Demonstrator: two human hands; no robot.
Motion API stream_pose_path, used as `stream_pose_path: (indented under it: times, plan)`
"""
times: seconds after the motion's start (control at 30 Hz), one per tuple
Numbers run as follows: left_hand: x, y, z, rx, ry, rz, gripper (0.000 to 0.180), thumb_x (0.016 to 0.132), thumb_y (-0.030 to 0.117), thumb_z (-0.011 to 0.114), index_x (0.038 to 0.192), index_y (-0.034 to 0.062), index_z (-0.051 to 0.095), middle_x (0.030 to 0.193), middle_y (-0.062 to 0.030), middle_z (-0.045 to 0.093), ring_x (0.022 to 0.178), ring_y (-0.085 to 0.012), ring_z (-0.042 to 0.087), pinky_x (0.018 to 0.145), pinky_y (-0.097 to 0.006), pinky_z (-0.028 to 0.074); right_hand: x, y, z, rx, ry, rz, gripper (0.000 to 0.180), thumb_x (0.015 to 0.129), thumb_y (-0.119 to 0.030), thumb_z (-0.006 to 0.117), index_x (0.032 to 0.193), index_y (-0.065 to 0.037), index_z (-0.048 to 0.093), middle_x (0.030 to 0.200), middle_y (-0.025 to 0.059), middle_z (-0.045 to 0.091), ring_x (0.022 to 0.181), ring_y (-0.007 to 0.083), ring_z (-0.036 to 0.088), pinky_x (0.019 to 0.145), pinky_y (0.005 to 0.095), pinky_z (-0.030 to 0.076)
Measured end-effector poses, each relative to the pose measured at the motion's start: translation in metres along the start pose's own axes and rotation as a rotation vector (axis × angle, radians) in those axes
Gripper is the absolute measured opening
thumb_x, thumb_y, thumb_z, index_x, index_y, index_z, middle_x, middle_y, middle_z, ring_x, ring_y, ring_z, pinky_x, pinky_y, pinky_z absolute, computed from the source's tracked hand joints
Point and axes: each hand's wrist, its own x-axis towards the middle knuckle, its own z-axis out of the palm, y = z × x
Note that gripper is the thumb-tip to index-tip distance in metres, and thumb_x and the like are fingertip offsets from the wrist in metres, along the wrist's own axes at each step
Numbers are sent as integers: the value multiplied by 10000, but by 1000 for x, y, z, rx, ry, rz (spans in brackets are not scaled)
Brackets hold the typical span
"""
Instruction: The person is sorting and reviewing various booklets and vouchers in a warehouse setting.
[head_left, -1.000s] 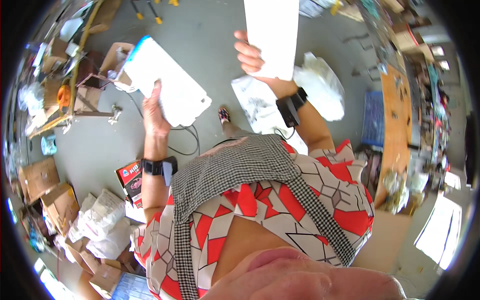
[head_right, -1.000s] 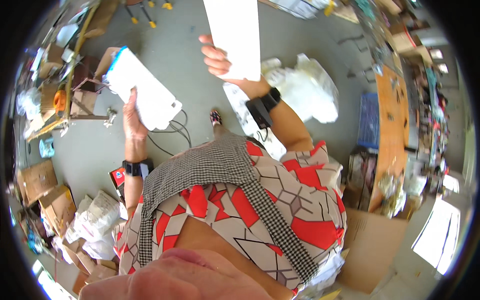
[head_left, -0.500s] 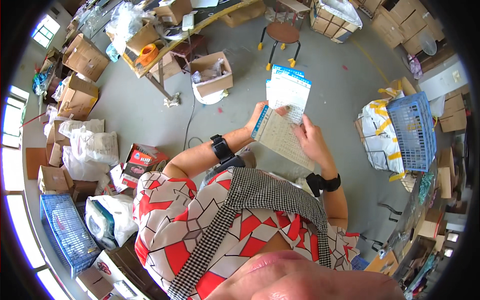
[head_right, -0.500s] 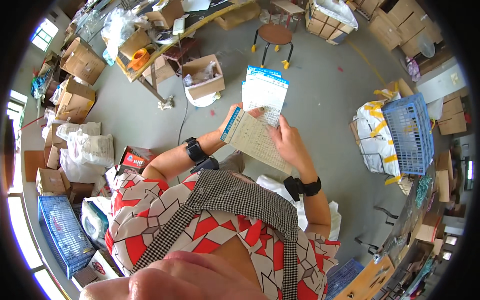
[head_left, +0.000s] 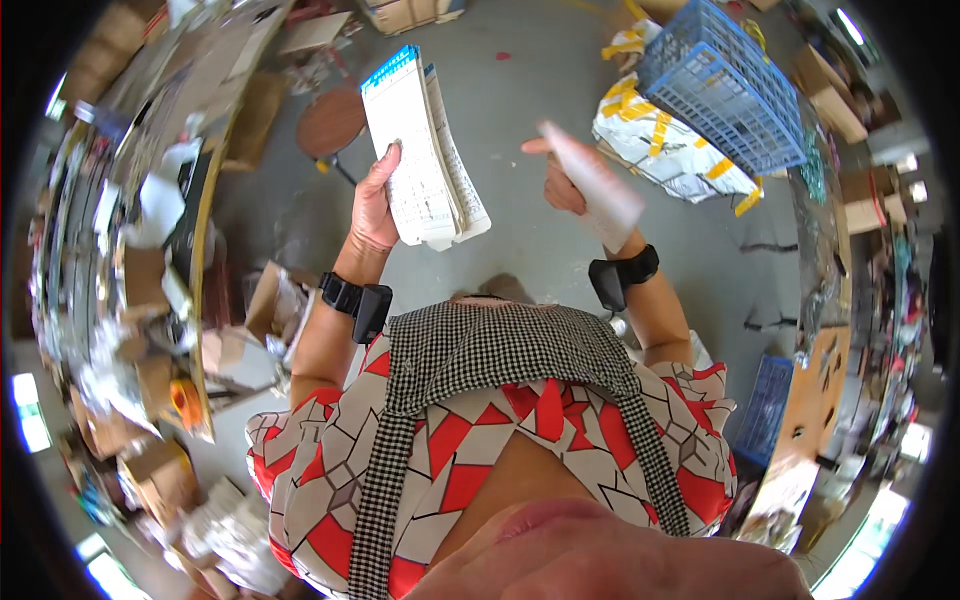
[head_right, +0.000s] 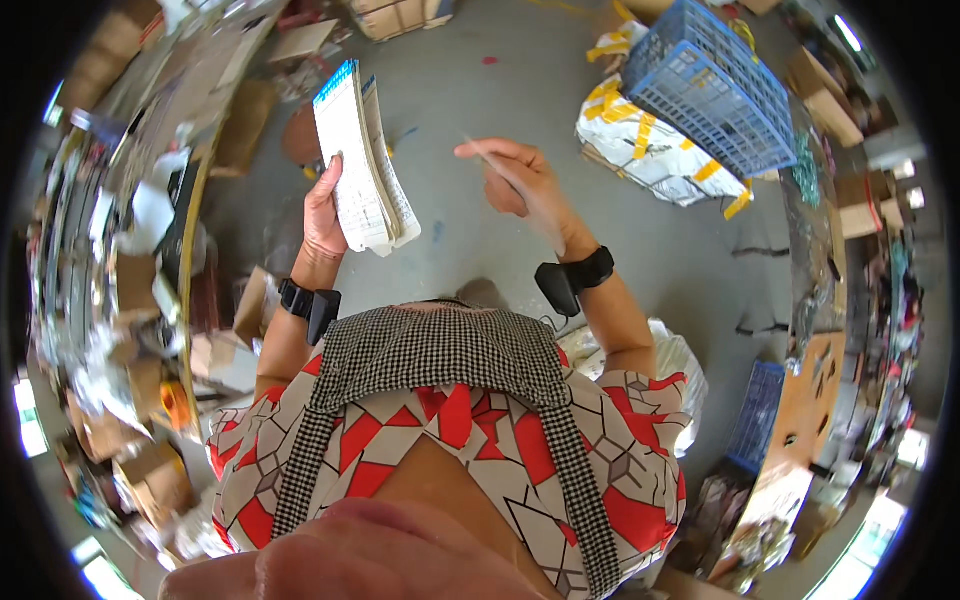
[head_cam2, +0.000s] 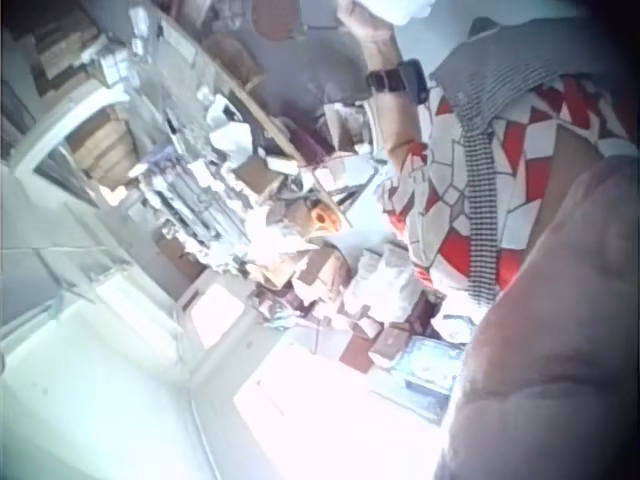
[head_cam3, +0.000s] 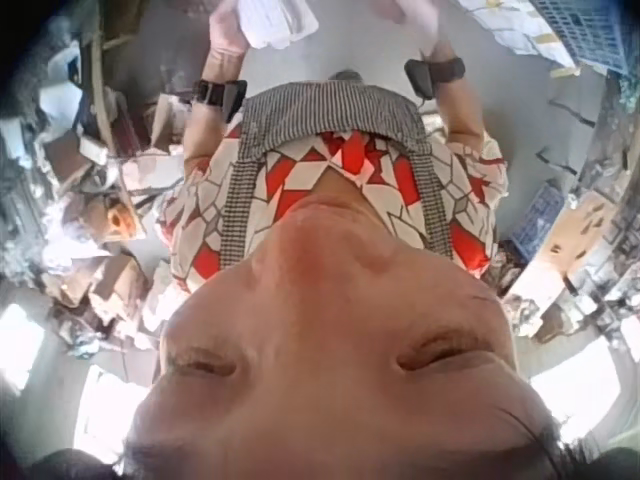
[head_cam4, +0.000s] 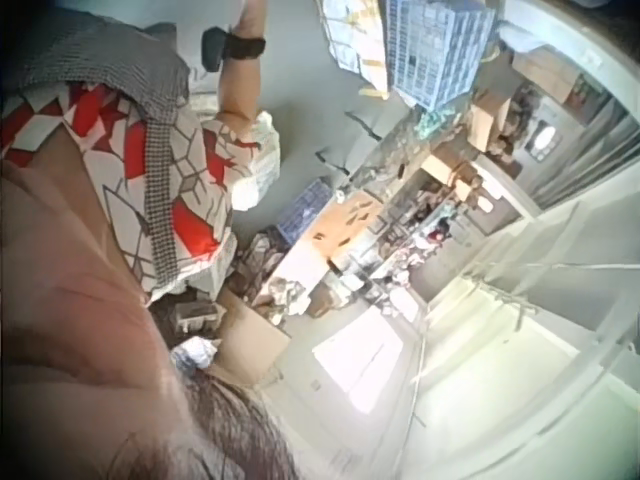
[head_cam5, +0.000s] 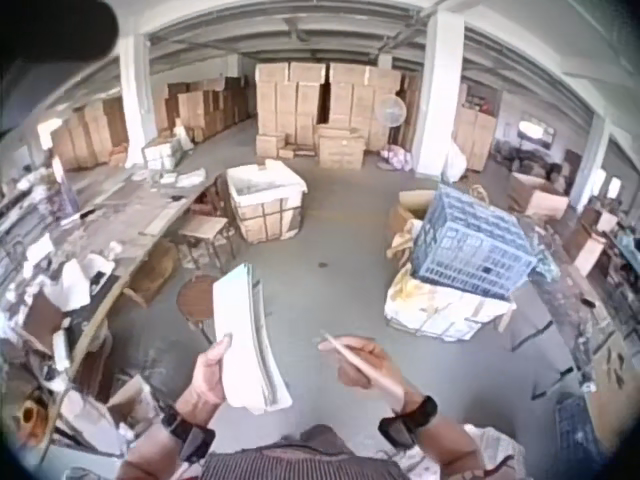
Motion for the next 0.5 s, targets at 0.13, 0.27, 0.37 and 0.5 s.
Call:
stream_pose_path:
  times: [0.13, 0.27, 0.37, 0.5]
  plan:
    - [7, 8, 1, 24, -97, -107, 341, 870, 248, 547, 1118, 14, 547, 1052, -86, 617, 921, -196, 612, 824, -326, 487, -17, 1, 18, 457, -25, -119, 414, 930, -282, 436, 1166, 56, 472, 526, -30, 419, 373, 32, 343, 408, 199, 291]
    - [15, 17, 12, 191, -169, -100, 285, 880, 196, 534, 1080, -4, 569, 1011, -100, 631, 875, -188, 625, 782, -309, 503, -10, 5, 18, 527, 25, -78, 535, 920, -394, 414, 1196, 64, 420, 519, -37, 333, 370, 43, 281, 394, 197, 241]
    - [15, 20, 6, 404, -143, -64, 249, 871, 157, 547, 1057, -4, 583, 995, -90, 636, 871, -165, 620, 755, -294, 504, 5, -1, 31, 349, 105, -32, 392, 941, -287, 399, 1162, 27, 483, 512, -44, 337, 377, 36, 272, 395, 195, 244]
    - [12, 15, -10, 630, -207, 63, 202, 849, 99, 558, 1014, -7, 605, 973, -77, 643, 812, -112, 614, 675, -238, 493, 24, 0, 44, -22, 206, -19, 276, 897, -146, 491, 1144, -38, 548, 581, -42, 490, 465, 11, 386, 435, 184, 310]
